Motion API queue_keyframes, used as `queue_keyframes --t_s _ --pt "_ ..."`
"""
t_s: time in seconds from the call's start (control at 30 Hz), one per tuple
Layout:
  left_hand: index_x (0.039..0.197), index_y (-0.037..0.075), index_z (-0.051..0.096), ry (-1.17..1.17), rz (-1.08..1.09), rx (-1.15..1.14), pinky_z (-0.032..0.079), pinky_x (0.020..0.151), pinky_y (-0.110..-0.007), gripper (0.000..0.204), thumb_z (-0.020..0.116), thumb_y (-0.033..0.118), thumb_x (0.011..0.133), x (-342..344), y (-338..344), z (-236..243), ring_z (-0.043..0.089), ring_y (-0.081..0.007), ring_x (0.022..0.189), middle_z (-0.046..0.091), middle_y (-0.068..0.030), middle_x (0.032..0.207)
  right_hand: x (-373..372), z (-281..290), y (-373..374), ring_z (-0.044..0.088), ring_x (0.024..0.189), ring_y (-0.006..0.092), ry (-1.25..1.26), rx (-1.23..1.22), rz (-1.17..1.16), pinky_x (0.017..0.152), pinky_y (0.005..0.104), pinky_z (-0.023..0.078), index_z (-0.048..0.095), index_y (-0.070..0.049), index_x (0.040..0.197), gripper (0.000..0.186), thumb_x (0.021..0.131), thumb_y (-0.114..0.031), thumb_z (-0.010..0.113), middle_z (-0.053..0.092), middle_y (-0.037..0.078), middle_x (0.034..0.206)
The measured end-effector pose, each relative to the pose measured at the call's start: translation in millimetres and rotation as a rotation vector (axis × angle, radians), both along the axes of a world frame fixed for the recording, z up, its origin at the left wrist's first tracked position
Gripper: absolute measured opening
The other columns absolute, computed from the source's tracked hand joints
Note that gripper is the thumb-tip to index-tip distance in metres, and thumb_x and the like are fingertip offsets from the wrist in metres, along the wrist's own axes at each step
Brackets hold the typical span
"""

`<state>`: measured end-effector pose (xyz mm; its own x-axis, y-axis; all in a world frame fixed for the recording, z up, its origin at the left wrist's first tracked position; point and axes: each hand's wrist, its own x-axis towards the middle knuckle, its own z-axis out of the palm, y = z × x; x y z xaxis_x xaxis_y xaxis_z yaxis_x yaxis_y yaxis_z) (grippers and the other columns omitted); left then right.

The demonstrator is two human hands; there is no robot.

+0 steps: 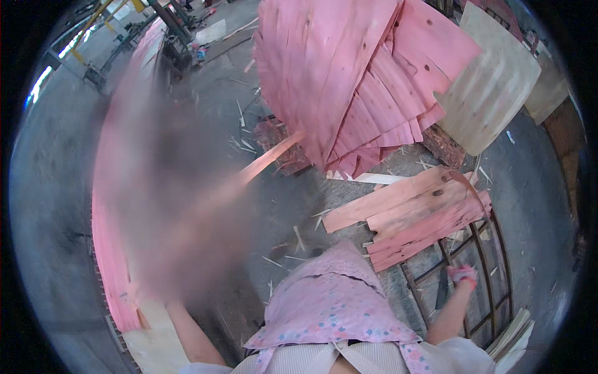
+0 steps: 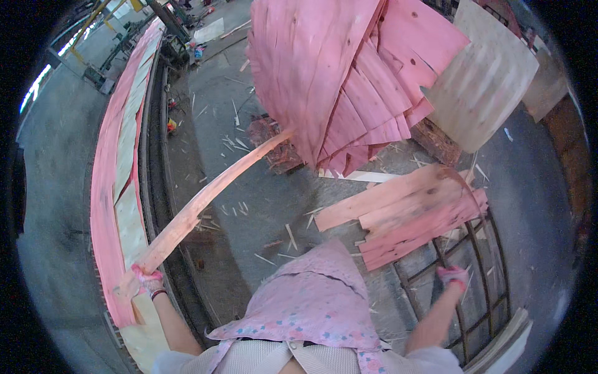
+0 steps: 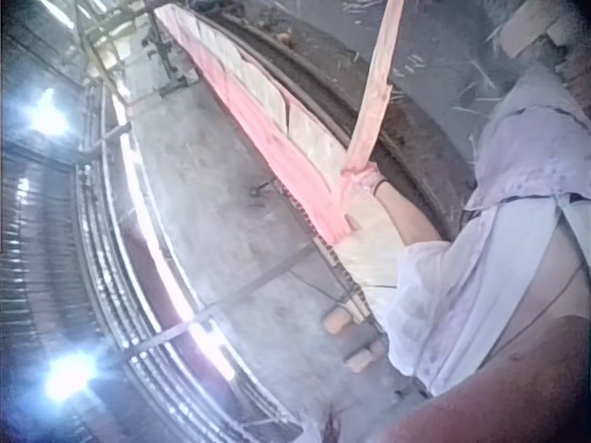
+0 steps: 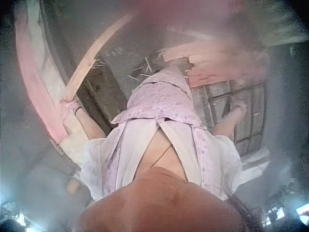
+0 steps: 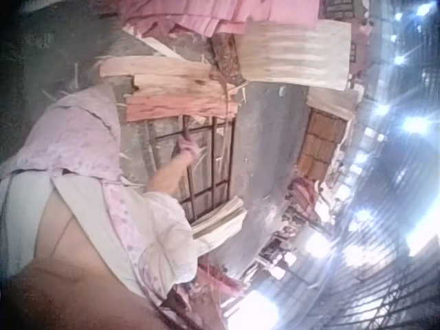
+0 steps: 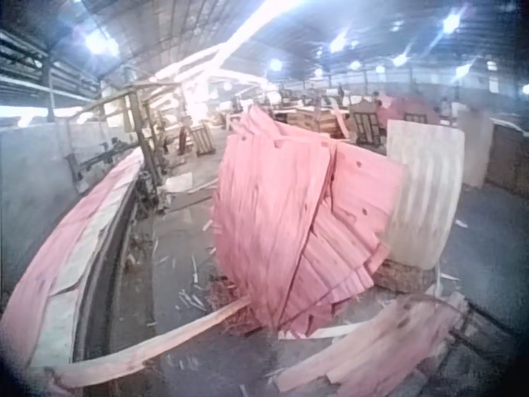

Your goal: The person lays wooden veneer sheets onto a long table, trims excess material using a hand tool, places scrap pieces onto a pile, and fetches additional veneer sheets from a stack to position them on the table.

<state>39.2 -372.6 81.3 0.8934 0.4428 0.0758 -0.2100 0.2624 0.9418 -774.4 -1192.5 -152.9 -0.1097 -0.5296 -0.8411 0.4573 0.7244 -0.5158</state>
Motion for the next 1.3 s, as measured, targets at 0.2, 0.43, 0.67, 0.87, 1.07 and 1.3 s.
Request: queue_keyframes --t_s 0.2,0.43,0.67,0.87,1.07,1.3 --pt "0.132 0.01 0.044 0.259 0.038 0.077 0.041 0.044 -0.026 0.064 0.041 0.058 0.088 -85.5 20.7 -11.6 0.062 -0.0231 0.095 0.055 -0.0083 0.125 354.1 99.0 119.0 0.06 0.08 0.0208 -0.516 -0.139 0.561 0.071 0.0335 0.047 0.056 -0.009 0.101 0.02 0.088 -0.024 0.057 0.062 0.006 0.092" --pt "0.125 0.011 0.048 0.264 -0.298 -0.143 0.047 0.08 -0.039 0.069 0.041 0.066 0.084 -208.8 63.3 -37.3 0.056 -0.0232 0.102 0.055 -0.009 0.123 620.2 162.0 221.6 0.059 0.084 0.02 -0.996 -0.027 0.979 0.074 0.0364 0.051 0.054 -0.011 0.105 0.022 0.087 -0.017 0.063 0.059 0.003 0.094" --pt "0.12 0.011 0.05 0.543 0.536 -0.394 0.046 0.082 -0.038 0.072 0.042 0.071 0.082 -313.0 102.2 -111.1 0.055 -0.0205 0.102 0.059 -0.0088 0.109 715.3 241.1 359.9 0.06 0.075 0.0154 -0.608 -0.44 1.3 0.059 0.0301 0.051 0.056 -0.008 0.108 0.024 0.085 -0.013 0.064 0.062 0.001 0.088" --pt "0.118 0.005 0.052 1.127 1.404 -0.166 0.048 0.085 -0.038 0.062 0.054 0.056 0.082 -309.7 80.6 -100.0 0.06 -0.0235 0.091 0.061 -0.0095 0.105 777.2 262.9 486.9 0.062 0.078 0.0176 -0.71 -0.419 1.623 0.06 0.031 0.053 0.054 -0.007 0.111 0.028 0.086 -0.013 0.063 0.061 0.005 0.092" --pt "0.124 0.0 0.049 0.385 0.475 0.233 0.042 0.092 -0.028 0.051 0.07 0.017 0.08 -245.2 90.6 -30.8 0.05 -0.0205 0.112 0.049 -0.0119 0.128 819.0 297.4 640.2 0.062 0.083 0.017 -0.908 -0.107 2.037 0.066 0.0311 0.055 0.056 -0.004 0.111 0.029 0.085 -0.013 0.065 0.063 0.005 0.096" --pt "0.108 -0.001 0.061 0.525 -0.234 0.052 0.046 0.082 -0.027 0.037 0.06 0.03 0.088 -118.8 85.8 84.7 0.059 -0.0111 0.087 0.065 -0.0022 0.093 855.6 312.8 776.2 0.058 0.086 0.0102 -0.979 -0.029 2.34 0.07 0.024 0.048 0.055 -0.006 0.114 0.03 0.086 -0.012 0.064 0.061 0.0 0.097"
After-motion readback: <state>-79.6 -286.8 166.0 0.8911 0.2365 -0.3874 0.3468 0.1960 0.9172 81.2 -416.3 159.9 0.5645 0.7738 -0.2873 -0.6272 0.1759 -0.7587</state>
